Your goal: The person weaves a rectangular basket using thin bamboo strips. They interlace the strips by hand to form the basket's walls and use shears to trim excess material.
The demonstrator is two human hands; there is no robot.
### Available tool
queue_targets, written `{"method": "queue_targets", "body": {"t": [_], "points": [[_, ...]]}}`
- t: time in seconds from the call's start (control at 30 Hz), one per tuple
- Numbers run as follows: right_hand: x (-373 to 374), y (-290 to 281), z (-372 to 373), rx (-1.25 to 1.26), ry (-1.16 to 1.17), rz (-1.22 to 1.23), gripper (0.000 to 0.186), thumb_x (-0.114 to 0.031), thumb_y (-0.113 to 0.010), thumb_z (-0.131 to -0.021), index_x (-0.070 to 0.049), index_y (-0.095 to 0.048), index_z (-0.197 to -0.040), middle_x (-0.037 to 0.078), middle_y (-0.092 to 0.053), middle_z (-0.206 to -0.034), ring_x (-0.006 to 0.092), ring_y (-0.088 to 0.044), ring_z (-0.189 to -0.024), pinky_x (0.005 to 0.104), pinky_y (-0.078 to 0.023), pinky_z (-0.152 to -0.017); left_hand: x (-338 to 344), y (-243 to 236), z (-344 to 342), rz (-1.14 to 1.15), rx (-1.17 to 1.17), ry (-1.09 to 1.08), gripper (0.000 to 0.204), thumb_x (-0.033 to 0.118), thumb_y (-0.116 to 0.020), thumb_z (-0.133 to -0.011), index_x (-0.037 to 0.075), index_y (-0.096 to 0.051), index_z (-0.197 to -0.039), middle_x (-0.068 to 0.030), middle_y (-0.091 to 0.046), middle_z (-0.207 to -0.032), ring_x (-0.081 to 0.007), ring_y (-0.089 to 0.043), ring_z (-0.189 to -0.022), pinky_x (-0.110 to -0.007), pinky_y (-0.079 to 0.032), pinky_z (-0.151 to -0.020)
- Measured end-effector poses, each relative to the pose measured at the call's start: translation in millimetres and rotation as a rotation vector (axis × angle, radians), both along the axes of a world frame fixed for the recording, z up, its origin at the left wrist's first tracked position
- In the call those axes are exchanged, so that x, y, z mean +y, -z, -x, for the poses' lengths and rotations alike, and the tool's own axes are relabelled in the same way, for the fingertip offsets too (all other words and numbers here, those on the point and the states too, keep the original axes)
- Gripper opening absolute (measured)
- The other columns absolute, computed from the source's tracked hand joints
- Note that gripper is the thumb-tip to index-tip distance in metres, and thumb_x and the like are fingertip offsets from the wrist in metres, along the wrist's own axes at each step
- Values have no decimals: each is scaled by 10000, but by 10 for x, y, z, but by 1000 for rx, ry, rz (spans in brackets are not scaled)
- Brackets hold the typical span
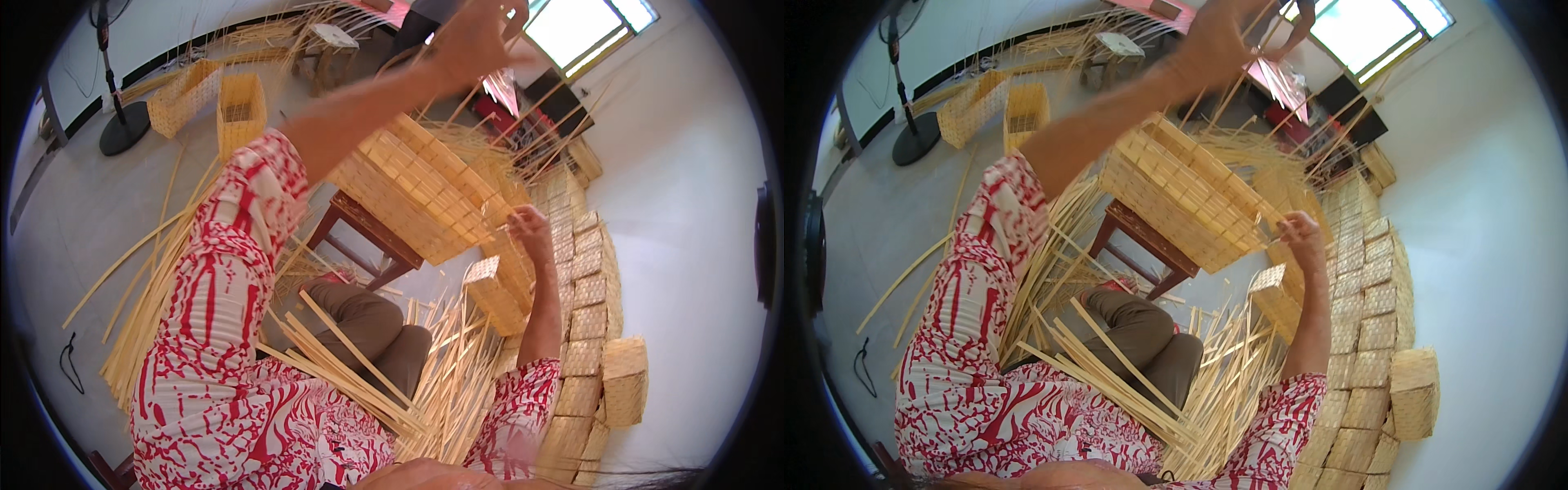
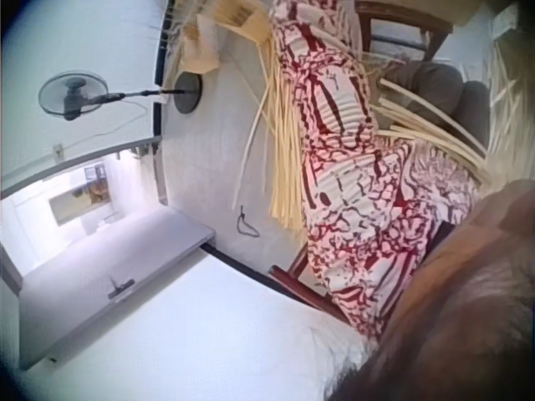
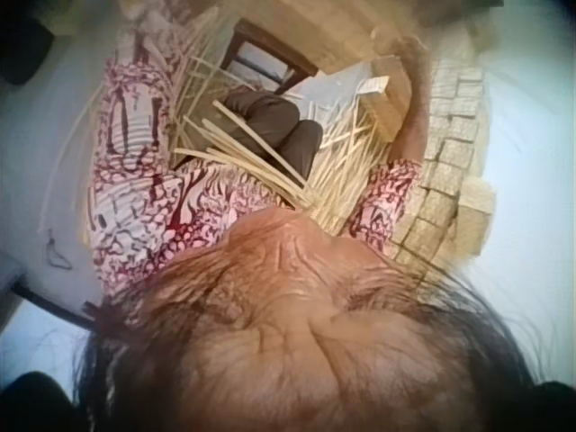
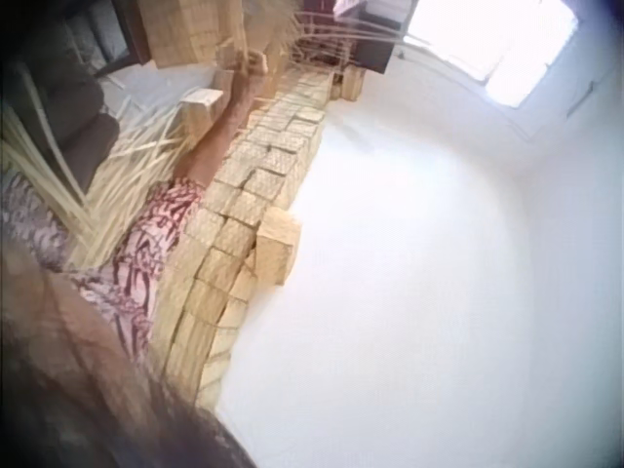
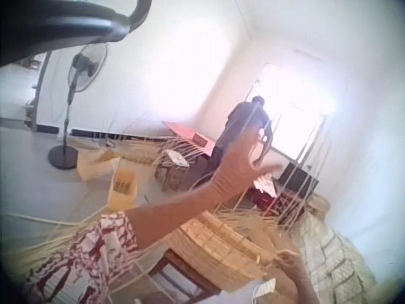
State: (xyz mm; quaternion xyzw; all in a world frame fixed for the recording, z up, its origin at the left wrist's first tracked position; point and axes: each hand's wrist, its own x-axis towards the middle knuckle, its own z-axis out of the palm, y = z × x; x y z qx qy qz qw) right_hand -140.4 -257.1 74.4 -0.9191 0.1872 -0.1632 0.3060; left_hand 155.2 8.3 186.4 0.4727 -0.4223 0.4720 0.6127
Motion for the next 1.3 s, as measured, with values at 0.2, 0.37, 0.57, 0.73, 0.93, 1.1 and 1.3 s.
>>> {"method": "queue_targets", "body": {"t": [0.2,0.37,0.57,0.73,0.93,1.1,1.3], "points": [[-15,220,327,-223,96,-315,167,-184,-650,-982,-48,-689,-1070,34,-726,-894,89,-681,-753,237,-552,-667,576,502,-701,383,108,-83,530,237,-687,-893,53,-521,-1361,-241,-657,-1126,-340,-649,-1052,-436,-508,-910],[108,370,170,-391,132,-363,172,-172,-629,-994,-33,-679,-1081,48,-725,-887,89,-669,-737,219,-542,-655,575,1585,-315,-548,13,34,273,220,-673,-939,126,-689,-1194,-82,-695,-793,-196,-664,-663,-320,-536,-622],[57,428,111,-412,75,-272,141,-157,-615,-1002,-38,-672,-1053,30,-712,-865,74,-628,-700,223,-518,-635,303,1583,-289,-1023,155,-128,207,247,-603,-959,182,-725,-1114,-112,-663,-738,-253,-636,-640,-375,-504,-577],[196,344,184,-315,191,109,118,-108,-562,-1014,-24,-643,-1031,38,-692,-817,100,-619,-725,256,-493,-643,235,1412,-178,-1044,11,34,189,223,-593,-907,125,-701,-1027,-179,-699,-832,-382,-684,-817,-513,-529,-736],[348,491,115,-288,205,375,120,-86,-512,-1023,-16,-600,-1064,116,-674,-867,169,-661,-750,308,-509,-675,126,1626,-261,-990,-14,-73,153,220,-632,-913,127,-713,-1004,-128,-689,-781,-316,-677,-734,-447,-530,-668],[319,453,175,-265,198,304,123,-109,-498,-1040,-25,-587,-1049,80,-643,-895,156,-663,-803,296,-519,-670,105,1657,-189,-1036,77,-74,129,175,-633,-887,135,-722,-971,-112,-706,-833,-322,-687,-804,-458,-543,-699],[376,493,154,-310,220,-50,128,-134,-497,-1049,-41,-584,-1060,49,-634,-935,122,-647,-869,268,-577,-642,185,1750,-47,-1078,244,-24,110,160,-635,-883,119,-712,-951,-107,-711,-870,-327,-680,-872,-466,-541,-741]]}}
